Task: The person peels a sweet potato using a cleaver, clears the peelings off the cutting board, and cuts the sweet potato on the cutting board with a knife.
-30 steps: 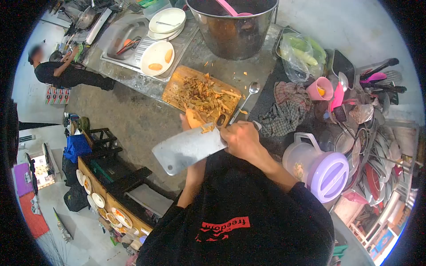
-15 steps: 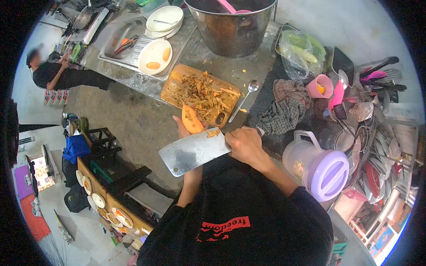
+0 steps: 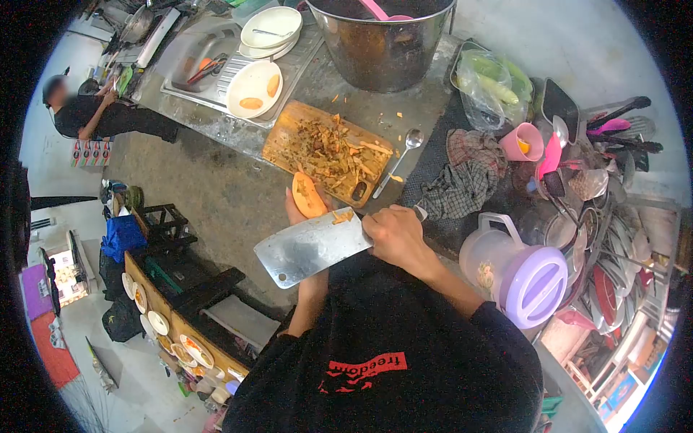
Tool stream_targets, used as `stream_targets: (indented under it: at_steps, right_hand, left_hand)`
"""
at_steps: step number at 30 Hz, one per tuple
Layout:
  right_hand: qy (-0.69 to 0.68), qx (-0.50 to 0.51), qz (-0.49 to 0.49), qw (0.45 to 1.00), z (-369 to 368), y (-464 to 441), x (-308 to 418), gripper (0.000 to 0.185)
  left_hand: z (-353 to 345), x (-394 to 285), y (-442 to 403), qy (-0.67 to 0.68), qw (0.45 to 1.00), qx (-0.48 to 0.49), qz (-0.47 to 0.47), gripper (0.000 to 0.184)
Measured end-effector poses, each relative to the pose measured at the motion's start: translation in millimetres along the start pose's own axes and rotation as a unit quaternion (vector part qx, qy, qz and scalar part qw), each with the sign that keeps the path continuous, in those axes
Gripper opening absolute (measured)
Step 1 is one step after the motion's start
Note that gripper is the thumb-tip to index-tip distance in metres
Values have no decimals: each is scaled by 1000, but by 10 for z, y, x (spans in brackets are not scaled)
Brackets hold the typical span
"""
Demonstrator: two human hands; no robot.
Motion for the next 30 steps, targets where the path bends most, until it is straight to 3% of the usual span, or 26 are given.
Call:
stream_targets:
  at_steps: [8, 10, 30]
  right_hand:
    - [3, -17, 10, 1000, -16, 6, 7, 21]
    - [-5, -10, 6, 1000, -14, 10, 3, 21]
    - [-10, 4, -12, 1000, 33, -51, 46, 33]
  left_hand:
    - [5, -1, 27, 21, 999, -34, 29, 50]
    - [85, 52, -27, 37, 998, 58, 16, 55]
    - [-67, 121, -174, -26, 999, 22, -6, 53]
Point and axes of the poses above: each hand's wrist, its own y-axis away from the middle knuckle, its own z-axis out of the back of the hand, x = y × z, the point moved 5 cm from there along -y, towards the middle knuckle, and after that the axes turned 8 degrees about -y, right-handed, at the moved point
